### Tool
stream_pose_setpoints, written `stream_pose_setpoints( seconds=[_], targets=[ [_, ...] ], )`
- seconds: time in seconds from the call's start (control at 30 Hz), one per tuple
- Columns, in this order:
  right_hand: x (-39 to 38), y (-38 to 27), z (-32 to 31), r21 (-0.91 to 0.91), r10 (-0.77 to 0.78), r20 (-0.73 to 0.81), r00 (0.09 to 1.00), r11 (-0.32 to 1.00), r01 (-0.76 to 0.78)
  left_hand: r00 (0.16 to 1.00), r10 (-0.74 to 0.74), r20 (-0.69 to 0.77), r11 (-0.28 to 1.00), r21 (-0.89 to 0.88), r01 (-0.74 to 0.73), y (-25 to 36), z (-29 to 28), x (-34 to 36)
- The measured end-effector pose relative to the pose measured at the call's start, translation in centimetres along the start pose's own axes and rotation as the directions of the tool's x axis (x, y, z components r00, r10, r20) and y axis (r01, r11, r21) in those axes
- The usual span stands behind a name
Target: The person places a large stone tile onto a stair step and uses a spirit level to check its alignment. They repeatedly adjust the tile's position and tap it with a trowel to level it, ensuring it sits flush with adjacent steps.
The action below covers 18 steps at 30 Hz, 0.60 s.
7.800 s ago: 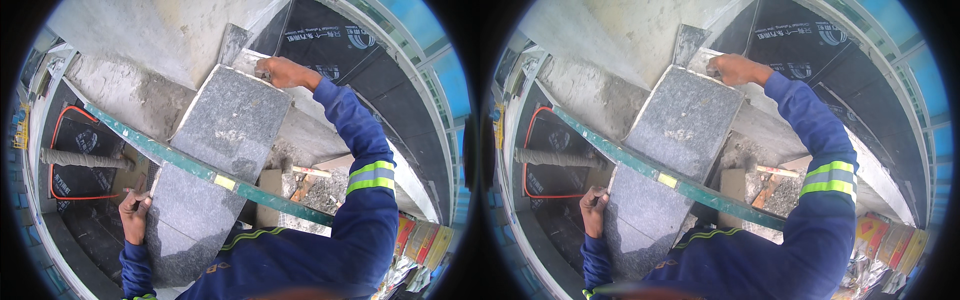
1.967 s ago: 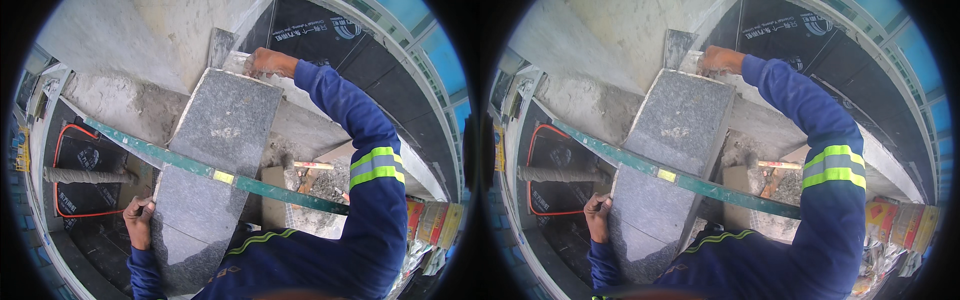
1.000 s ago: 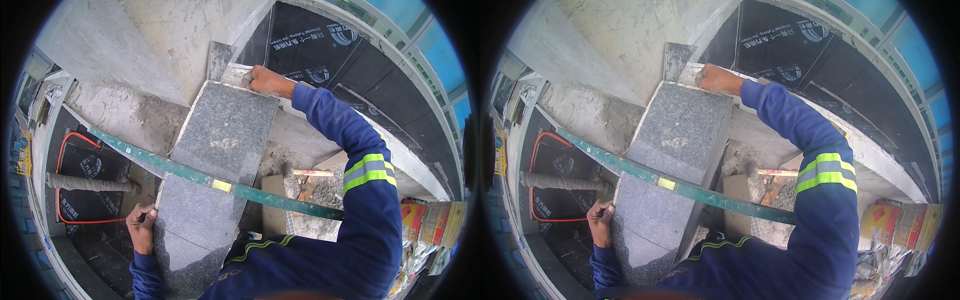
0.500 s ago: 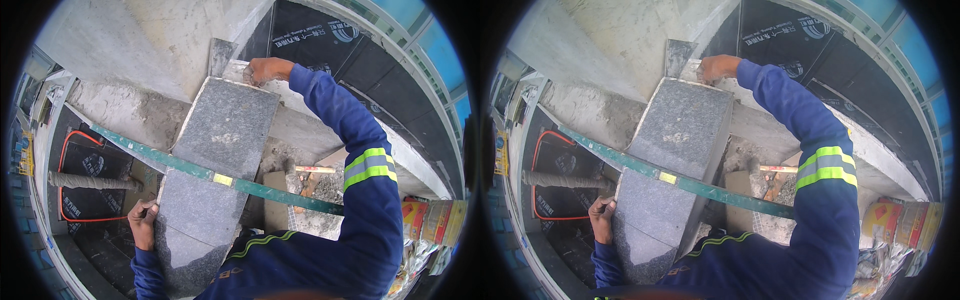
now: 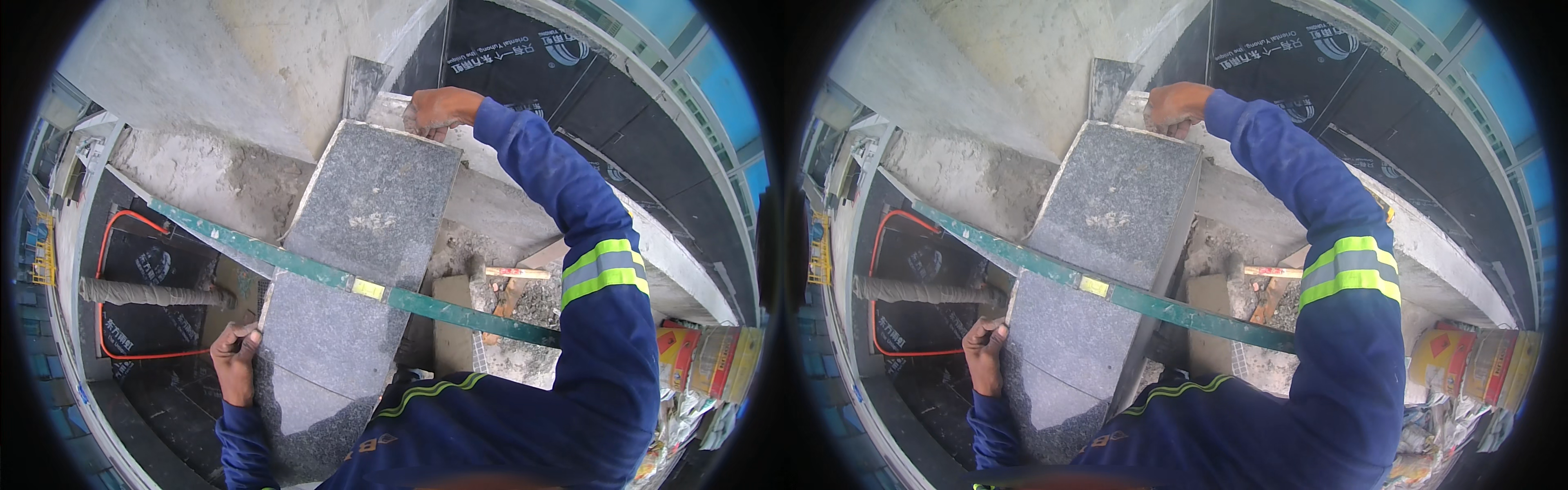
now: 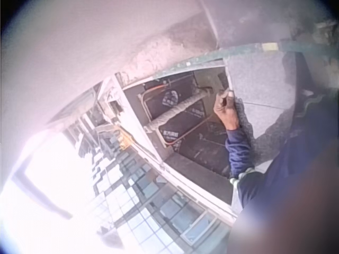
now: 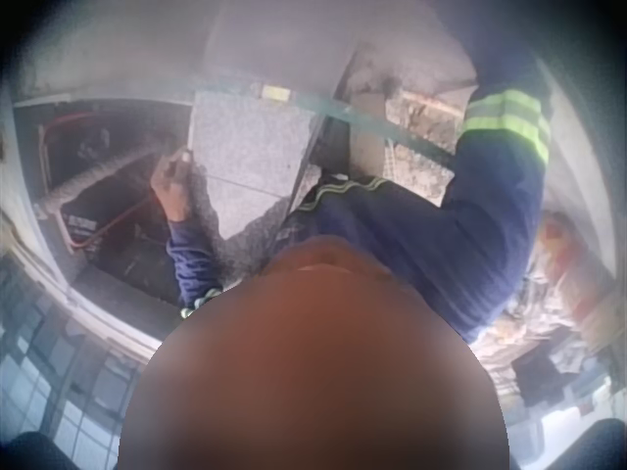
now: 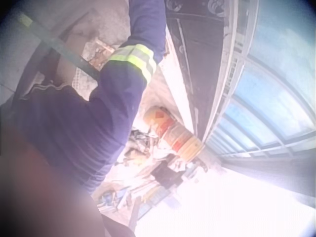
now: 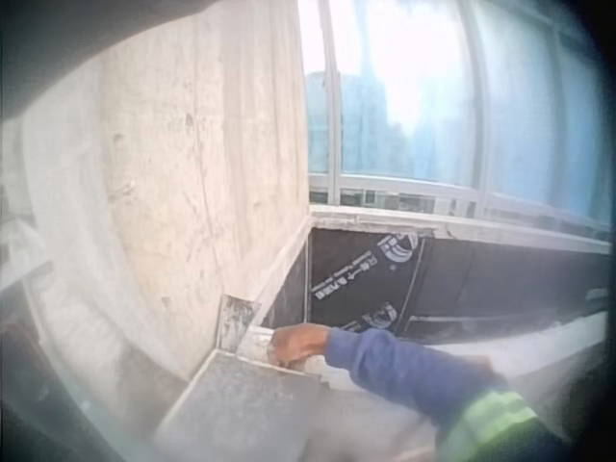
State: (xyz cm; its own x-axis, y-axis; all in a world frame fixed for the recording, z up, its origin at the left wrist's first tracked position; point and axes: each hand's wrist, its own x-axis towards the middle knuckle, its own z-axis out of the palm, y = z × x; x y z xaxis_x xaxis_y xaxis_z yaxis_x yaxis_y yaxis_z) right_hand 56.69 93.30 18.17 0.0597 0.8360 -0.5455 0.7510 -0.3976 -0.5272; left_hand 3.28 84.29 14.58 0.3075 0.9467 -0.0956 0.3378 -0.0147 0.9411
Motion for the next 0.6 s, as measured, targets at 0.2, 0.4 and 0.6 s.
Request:
stream_pose_setpoints(
  seconds=[0.2, 0.4, 0.6],
  targets=[
    [2.3, 0.8, 0.6, -0.018, -0.121, -0.099, 0.988, 0.993, 0.119, 1.0, 0.005, -0.009, 0.999, -0.036, -0.006, 0.0, 0.2, 0.0],
    [2.6, -1.3, 0.9, -0.084, -0.064, -0.176, 0.982, 0.995, 0.05, 1.0, 0.017, -0.003, 1.0, 0.015, -0.017, 0.2, 0.2, -0.1],
    [1.7, -0.5, 1.2, 0.046, -0.009, -0.145, 0.989, 0.999, 0.016, 1.0, 0.03, -0.008, 0.998, 0.046, -0.03, 0.8, 0.4, -0.1]
  ],
)
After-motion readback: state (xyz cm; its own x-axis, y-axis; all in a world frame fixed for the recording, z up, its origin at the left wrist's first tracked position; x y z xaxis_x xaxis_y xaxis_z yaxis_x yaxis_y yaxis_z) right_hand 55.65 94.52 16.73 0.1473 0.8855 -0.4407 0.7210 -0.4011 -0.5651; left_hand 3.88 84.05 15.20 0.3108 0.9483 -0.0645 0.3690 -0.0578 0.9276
